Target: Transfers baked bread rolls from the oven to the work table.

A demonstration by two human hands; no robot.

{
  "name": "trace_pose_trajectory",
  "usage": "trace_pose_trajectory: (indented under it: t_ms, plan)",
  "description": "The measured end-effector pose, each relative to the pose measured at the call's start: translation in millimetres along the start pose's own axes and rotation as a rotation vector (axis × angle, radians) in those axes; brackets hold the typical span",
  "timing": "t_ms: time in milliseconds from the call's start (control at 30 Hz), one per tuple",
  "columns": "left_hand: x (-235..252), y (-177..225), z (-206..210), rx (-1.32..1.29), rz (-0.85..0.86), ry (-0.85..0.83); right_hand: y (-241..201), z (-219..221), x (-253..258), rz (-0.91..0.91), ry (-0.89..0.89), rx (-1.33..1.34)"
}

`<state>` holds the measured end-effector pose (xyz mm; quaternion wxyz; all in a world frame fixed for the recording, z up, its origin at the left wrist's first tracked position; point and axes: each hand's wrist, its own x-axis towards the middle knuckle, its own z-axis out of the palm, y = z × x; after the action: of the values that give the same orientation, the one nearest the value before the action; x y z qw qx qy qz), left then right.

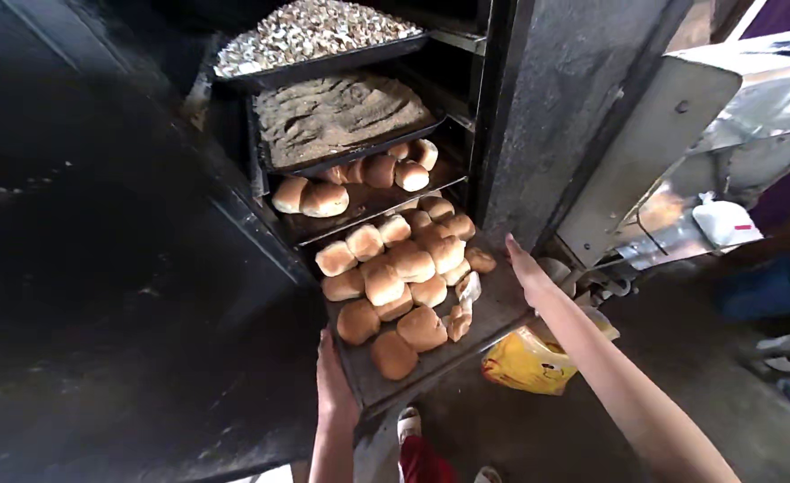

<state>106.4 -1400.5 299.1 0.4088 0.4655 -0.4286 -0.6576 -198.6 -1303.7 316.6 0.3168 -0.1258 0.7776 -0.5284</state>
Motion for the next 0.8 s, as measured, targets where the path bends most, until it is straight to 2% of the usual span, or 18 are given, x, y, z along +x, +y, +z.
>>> trace_pose_trajectory:
  t_ms: [300, 500, 700, 800]
  plan:
    - [-85, -31, -25, 0.025, 0.021, -0.036, 56, -42, -74, 0.037, 0.030, 0.059]
    - [-135, -47, -34, -0.158, 0.003, -0.086, 88, -63, -114, 0.013, 0.055, 0.082]
    - [-169, -67, -59, 0.080, 0.109, -0.061, 116, -76, -157, 0.015, 0.094, 0.126]
    - [-188, -66, -64, 0.096, 0.105, -0.071, 131, -90, -183, -0.020, 0.113, 0.114]
